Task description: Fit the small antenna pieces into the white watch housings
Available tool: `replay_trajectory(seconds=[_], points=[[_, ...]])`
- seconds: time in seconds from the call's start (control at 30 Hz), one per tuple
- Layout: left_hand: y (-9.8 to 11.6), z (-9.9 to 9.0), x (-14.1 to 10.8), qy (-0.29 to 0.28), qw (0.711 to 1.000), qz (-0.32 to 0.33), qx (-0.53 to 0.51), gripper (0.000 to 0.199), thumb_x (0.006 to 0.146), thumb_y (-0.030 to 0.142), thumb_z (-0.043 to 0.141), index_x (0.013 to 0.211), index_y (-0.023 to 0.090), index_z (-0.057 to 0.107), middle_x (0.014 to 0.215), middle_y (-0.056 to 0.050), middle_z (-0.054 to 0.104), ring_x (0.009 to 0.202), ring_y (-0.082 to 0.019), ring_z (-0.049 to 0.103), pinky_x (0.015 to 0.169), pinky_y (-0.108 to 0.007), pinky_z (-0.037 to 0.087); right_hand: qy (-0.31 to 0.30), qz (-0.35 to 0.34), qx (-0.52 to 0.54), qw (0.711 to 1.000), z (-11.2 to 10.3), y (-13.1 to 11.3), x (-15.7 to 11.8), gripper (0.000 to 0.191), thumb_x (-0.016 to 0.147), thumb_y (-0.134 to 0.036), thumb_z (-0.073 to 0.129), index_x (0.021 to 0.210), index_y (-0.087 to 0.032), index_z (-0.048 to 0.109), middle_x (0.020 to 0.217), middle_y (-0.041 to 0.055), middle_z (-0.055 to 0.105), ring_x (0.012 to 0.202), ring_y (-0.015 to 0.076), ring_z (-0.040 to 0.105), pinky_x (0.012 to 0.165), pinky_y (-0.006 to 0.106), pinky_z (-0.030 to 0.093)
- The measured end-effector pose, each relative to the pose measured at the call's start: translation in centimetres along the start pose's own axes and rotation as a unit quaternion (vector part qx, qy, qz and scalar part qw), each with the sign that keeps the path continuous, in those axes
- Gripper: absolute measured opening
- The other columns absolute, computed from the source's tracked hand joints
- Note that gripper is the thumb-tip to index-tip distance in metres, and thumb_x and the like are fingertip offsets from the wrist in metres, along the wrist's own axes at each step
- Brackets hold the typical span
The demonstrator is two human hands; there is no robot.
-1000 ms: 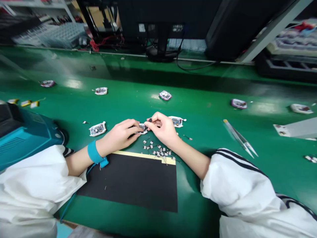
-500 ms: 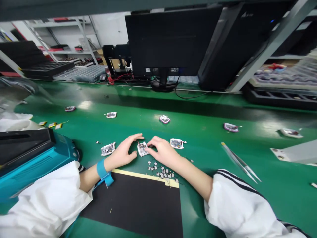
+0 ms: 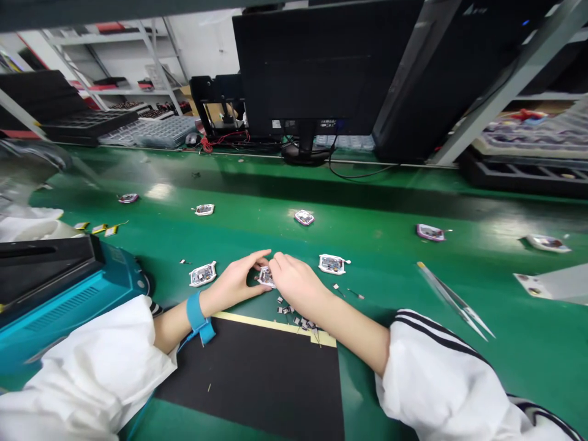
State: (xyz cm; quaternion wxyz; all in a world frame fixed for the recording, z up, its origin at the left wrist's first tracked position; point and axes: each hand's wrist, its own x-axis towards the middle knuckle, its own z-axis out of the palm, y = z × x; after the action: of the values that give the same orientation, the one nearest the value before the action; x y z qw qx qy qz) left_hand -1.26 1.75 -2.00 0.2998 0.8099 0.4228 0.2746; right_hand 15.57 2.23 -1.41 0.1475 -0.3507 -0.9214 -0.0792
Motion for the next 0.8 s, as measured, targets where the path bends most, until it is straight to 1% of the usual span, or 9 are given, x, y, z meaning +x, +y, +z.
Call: replay_trajectory(seconds=[0.1,0.23,0.33,0.4,0.5,0.57,0.67,0.73,0.8], points=[[-0.13,0.06,-0.01,0.012,0.999,-0.004,-0.033,0.061,0.067,0.023,0.063,0.12,0.019,0.033,0.103,-0.006,0.055,0.092,-0.016,0.055,0.085,-0.031,0.046,0.014,-0.01,-0.001,1.0,0.04,0.24,0.28,0.012,0.077,-0.009,0.043,0.079,-0.009,0.055,0.074,0.0075,0.051,0.069,0.0187,0.048,0.06,0.031,0.043],[-0.08,0.13,0.02,0.02,0.997,-0.008,-0.076,0.064,0.066,0.021,0.065,0.12,0.018,0.031,0.1,-0.005,0.056,0.09,-0.013,0.056,0.085,-0.027,0.047,0.042,-0.029,0.014,0.999,0.18,0.71,0.41,0.016,0.08,-0.012,0.039,0.076,-0.012,0.055,0.071,0.0065,0.051,0.067,0.0177,0.047,0.06,0.031,0.041],[0.1,0.16,0.0,0.016,0.995,-0.008,-0.096,0.065,0.065,0.021,0.066,0.119,0.018,0.032,0.1,-0.005,0.056,0.09,-0.012,0.057,0.085,-0.025,0.047,0.067,-0.019,0.048,0.996,0.39,0.88,0.45,0.019,0.082,-0.019,0.04,0.071,-0.013,0.054,0.068,0.0056,0.051,0.065,0.0162,0.048,0.059,0.029,0.041],[0.2,0.17,-0.04,0.017,0.995,-0.009,-0.103,0.065,0.064,0.022,0.066,0.119,0.018,0.032,0.1,-0.005,0.056,0.09,-0.013,0.057,0.085,-0.026,0.048,0.084,-0.003,0.086,0.993,0.58,0.81,0.47,0.018,0.082,-0.022,0.043,0.07,-0.013,0.053,0.067,0.0045,0.052,0.064,0.0141,0.049,0.058,0.026,0.042],[0.26,0.21,-0.1,0.021,0.994,-0.012,-0.105,0.065,0.063,0.022,0.068,0.118,0.019,0.033,0.1,-0.005,0.057,0.089,-0.014,0.058,0.085,-0.028,0.048,0.103,0.017,0.151,0.983,0.83,0.54,0.43,0.012,0.082,-0.018,0.045,0.076,-0.014,0.054,0.071,0.0025,0.055,0.065,0.0093,0.052,0.058,0.02,0.044],[0.28,0.24,-0.12,0.029,0.994,-0.014,-0.103,0.063,0.063,0.022,0.068,0.117,0.019,0.035,0.1,-0.005,0.057,0.09,-0.015,0.058,0.084,-0.029,0.048,0.109,0.016,0.18,0.977,0.9,0.39,0.34,0.013,0.082,-0.013,0.043,0.081,-0.016,0.056,0.076,0.0022,0.057,0.07,0.0081,0.054,0.062,0.018,0.046],[0.32,0.25,-0.13,0.046,0.994,-0.019,-0.095,0.059,0.063,0.022,0.067,0.114,0.019,0.037,0.099,-0.004,0.058,0.09,-0.015,0.058,0.084,-0.029,0.048,0.108,0.01,0.189,0.976,0.89,0.36,0.17,0.019,0.081,-0.011,0.04,0.086,-0.017,0.058,0.082,0.0043,0.058,0.075,0.0117,0.054,0.067,0.024,0.047],[0.34,0.26,-0.14,0.055,0.995,-0.021,-0.086,0.057,0.063,0.021,0.067,0.112,0.019,0.039,0.098,-0.004,0.058,0.09,-0.015,0.057,0.085,-0.03,0.048,0.104,0.02,0.182,0.978,0.85,0.46,0.12,0.019,0.081,-0.013,0.04,0.082,-0.016,0.058,0.082,0.0064,0.057,0.074,0.0147,0.052,0.065,0.028,0.046],[0.35,0.26,-0.15,0.059,0.995,-0.023,-0.078,0.055,0.063,0.02,0.066,0.111,0.019,0.041,0.097,-0.004,0.058,0.09,-0.016,0.056,0.085,-0.031,0.047,0.1,0.035,0.182,0.978,0.8,0.58,0.17,0.016,0.081,-0.015,0.042,0.078,-0.016,0.058,0.08,0.0073,0.056,0.073,0.016,0.05,0.064,0.03,0.044]])
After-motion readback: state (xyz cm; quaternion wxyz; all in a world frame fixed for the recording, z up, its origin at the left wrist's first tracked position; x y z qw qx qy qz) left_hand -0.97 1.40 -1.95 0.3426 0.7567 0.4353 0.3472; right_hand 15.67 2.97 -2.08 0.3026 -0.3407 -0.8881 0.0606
